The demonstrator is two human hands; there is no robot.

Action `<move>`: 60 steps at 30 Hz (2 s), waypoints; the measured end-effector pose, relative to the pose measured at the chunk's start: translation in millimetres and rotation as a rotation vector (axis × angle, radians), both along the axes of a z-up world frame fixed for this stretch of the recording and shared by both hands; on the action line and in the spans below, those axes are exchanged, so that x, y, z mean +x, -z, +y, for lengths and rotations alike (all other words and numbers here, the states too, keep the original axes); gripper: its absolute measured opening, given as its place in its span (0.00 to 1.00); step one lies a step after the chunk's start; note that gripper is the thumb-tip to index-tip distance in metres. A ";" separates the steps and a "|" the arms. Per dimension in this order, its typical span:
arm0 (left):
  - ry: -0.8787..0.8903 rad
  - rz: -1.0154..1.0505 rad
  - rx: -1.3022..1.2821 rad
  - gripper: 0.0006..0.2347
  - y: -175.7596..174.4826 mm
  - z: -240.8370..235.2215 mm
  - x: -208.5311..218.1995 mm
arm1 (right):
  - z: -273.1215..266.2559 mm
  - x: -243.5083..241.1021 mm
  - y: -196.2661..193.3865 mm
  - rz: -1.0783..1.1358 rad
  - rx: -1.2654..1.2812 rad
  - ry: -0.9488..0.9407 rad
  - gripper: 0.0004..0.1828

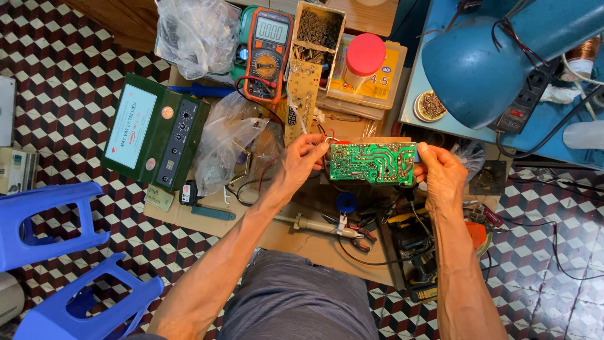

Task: The person uses a multimeter to test a circuit board, touching probes to various points on the board. They then plug a power cord into the board and observe the multimeter readings. Finally, they use a magnifying glass to inspect the board closely.

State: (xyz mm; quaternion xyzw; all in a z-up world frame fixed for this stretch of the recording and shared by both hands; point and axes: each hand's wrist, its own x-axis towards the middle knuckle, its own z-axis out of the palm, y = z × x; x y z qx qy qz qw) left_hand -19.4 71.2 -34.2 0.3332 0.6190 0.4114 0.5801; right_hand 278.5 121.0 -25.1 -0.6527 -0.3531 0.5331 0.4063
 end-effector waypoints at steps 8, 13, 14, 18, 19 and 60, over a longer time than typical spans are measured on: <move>-0.059 0.238 0.191 0.16 -23.9 -34.7 13.4 | 1.6 -4.4 -6.7 -0.021 -0.040 -0.001 0.14; -0.062 0.236 0.125 0.14 -31.3 -42.6 20.9 | 2.1 -3.6 -4.8 -0.015 -0.047 0.002 0.14; -0.066 0.182 0.110 0.14 -31.4 -41.9 21.4 | 2.4 -3.5 -4.3 -0.015 -0.049 0.004 0.14; -0.071 0.028 0.058 0.15 -31.1 -38.8 19.7 | 4.0 -4.0 -2.7 -0.015 -0.068 0.019 0.14; -0.070 0.004 0.046 0.16 -31.1 -38.4 19.1 | 4.4 -4.2 -2.4 -0.013 -0.074 0.025 0.14; -0.056 -0.261 -0.154 0.14 -20.1 -38.9 13.5 | 0.9 -5.3 -1.3 0.070 -0.110 0.044 0.14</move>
